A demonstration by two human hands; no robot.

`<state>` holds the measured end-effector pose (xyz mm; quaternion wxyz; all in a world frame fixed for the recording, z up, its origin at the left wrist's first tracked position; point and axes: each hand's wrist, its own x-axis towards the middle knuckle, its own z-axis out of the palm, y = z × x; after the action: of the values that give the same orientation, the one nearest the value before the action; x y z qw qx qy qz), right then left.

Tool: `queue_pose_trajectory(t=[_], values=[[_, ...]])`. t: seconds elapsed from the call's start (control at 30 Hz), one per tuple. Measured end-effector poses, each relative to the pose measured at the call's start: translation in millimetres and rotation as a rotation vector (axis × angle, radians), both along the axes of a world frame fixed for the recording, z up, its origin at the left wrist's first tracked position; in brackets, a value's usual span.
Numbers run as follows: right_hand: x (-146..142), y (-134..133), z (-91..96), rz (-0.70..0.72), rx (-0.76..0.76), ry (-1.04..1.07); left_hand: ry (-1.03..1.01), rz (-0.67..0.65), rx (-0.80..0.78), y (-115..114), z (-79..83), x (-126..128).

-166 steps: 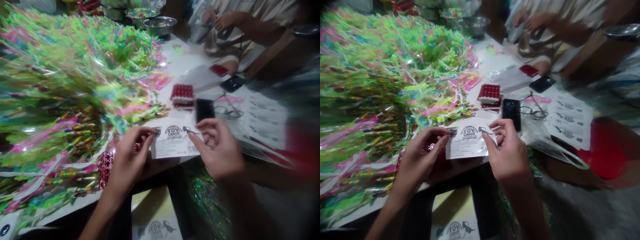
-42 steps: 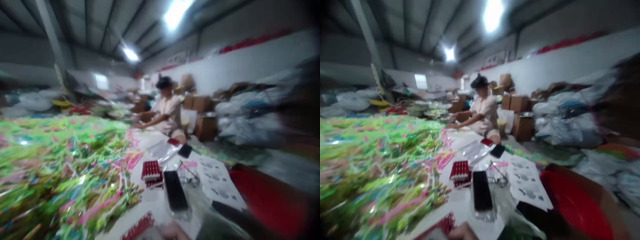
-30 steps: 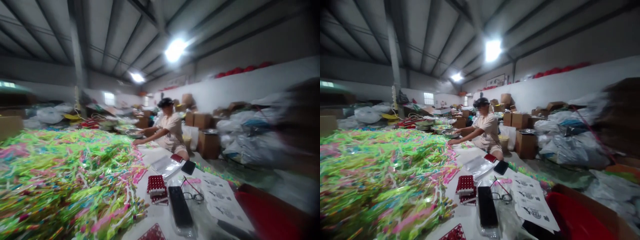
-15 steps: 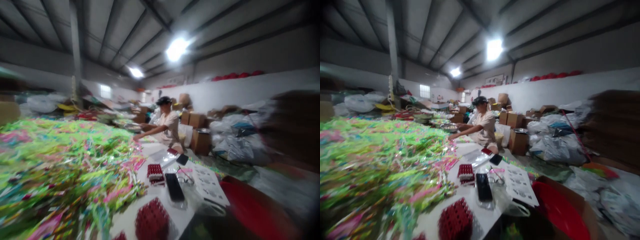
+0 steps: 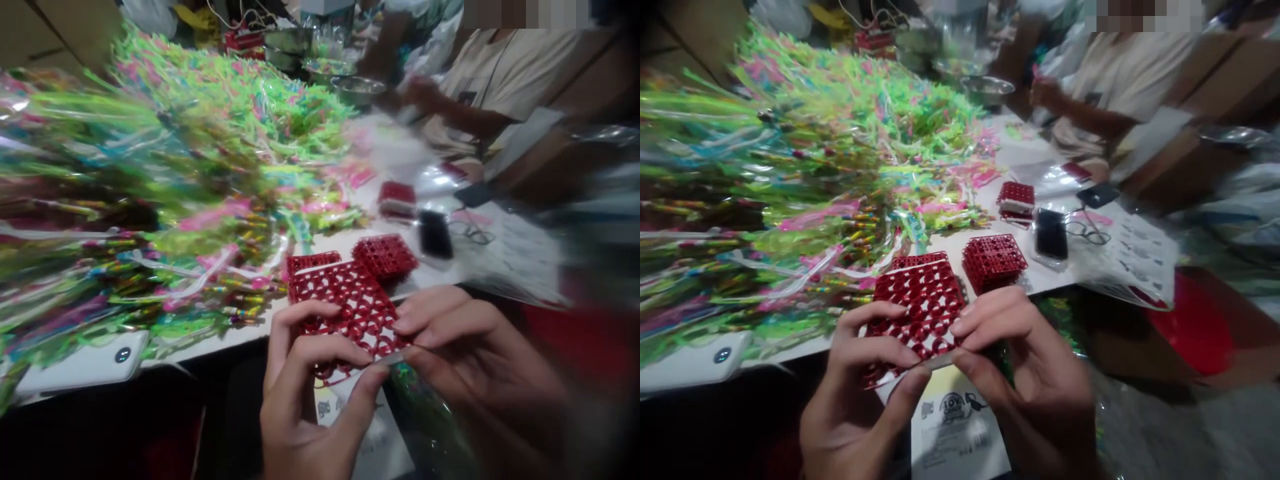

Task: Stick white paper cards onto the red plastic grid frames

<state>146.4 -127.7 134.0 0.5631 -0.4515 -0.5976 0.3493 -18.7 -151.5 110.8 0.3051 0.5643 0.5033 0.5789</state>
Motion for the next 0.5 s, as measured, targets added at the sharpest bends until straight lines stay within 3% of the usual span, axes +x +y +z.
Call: queue_pose_trajectory(t=[0.27,0.43,0.5], values=[[-1,17,-19.5,-0.125,0.154,0.037,0.205,-0.082,0.266,21,-24.3,-8],[35,33,-30.5,0.04,0.201,-0.098,0.457,0.083,0.406,28,-26.3,-15],[45,37,-35.2,0.123,0.206,-0.124,0.553,0.084,0.43,33,-22.4,-19]])
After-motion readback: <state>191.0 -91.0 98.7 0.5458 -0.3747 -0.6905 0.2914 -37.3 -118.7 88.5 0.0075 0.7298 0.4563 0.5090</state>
